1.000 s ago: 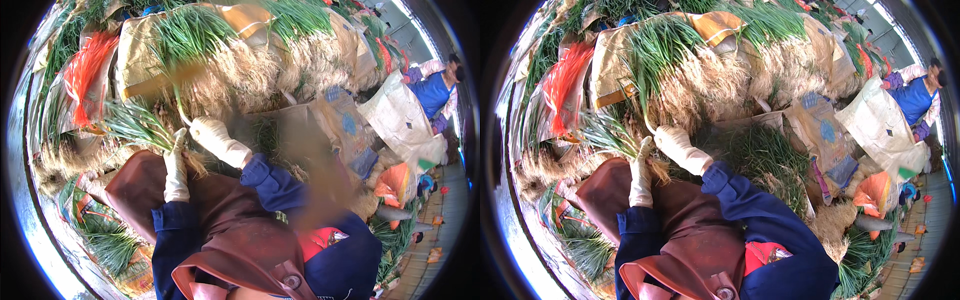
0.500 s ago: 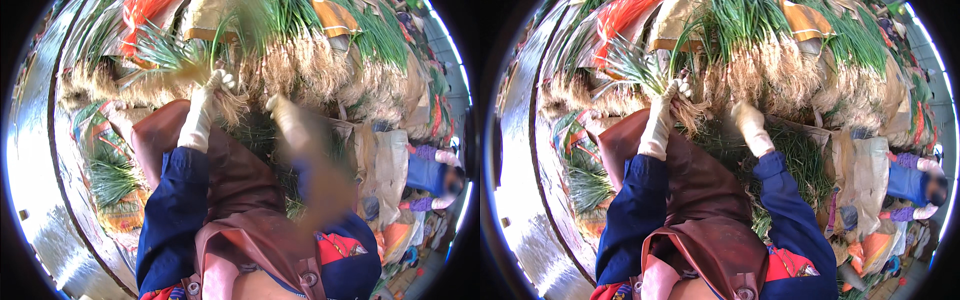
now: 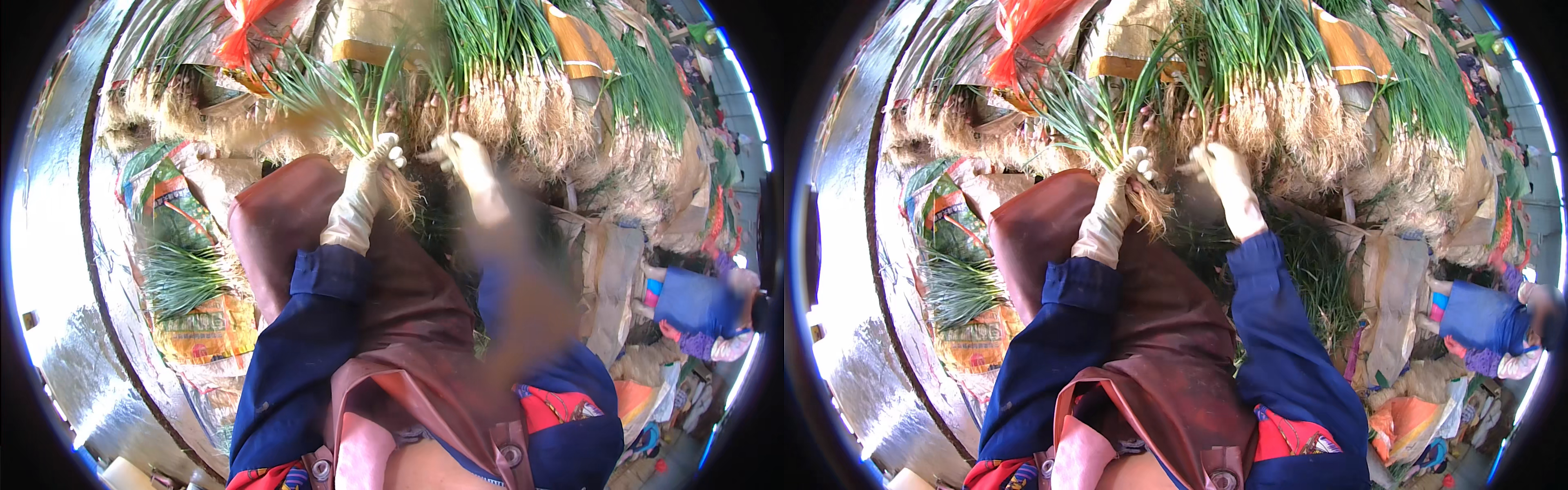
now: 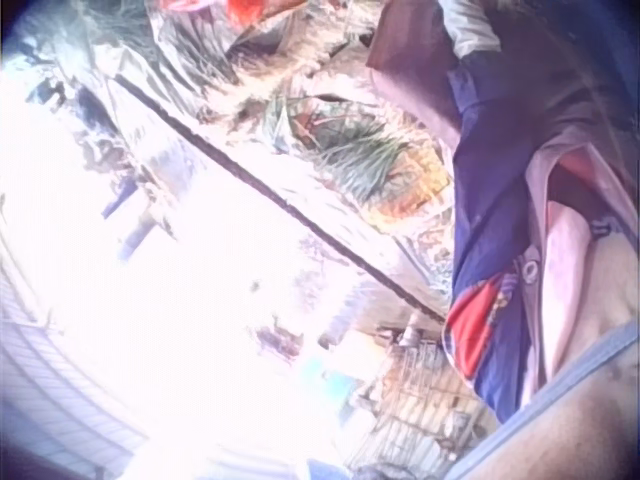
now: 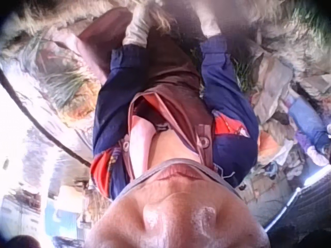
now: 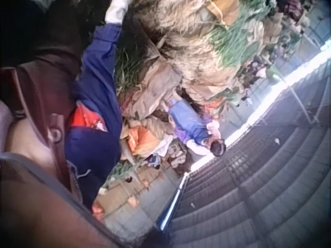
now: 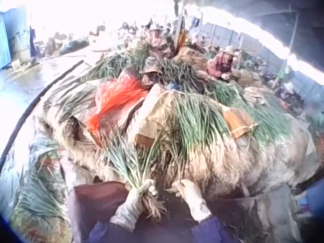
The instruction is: The person peels outer layers and cleans dirt from bunches of green onions by hand.
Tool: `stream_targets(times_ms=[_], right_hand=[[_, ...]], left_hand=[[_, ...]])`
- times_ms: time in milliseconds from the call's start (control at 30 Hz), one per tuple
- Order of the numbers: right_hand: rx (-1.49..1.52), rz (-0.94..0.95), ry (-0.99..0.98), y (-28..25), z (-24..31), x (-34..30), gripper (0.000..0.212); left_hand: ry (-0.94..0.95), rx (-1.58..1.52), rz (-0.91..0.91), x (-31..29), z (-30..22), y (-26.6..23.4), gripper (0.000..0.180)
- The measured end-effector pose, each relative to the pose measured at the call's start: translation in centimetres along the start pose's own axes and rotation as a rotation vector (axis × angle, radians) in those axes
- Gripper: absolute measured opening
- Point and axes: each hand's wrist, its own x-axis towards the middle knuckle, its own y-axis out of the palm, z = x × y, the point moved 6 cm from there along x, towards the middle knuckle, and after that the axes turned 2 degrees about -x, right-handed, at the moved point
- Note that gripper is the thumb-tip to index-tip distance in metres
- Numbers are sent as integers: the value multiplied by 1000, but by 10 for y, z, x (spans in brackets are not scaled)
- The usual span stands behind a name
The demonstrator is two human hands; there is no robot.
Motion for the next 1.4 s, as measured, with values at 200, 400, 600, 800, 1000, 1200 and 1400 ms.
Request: stream_targets(times_ms=[200,400,600,800,1000,1200,1400], right_hand=[[-925,556,103,1,-69,-105,35],[-587,-223,-27,-39,2,-35,30],[-1092,-372,-79,-71,-8,45,35],[-836,-180,-264,-7,65,-67,20],[371,263,-264,3,47,-71,15],[-582,-159,207,-39,-14,38,28],[-758,-298,-67,-15,30,-13,24]], left_hand=[[-32,-370,457,-25,-12,41,29],[-37,-175,281,-8,-3,20,25],[-76,6,178,11,24,30,28],[-104,161,193,15,25,12,37],[-259,218,518,-2,25,36,45],[-37,-54,398,-9,9,40,37],[-88,86,121,3,14,15,21]])
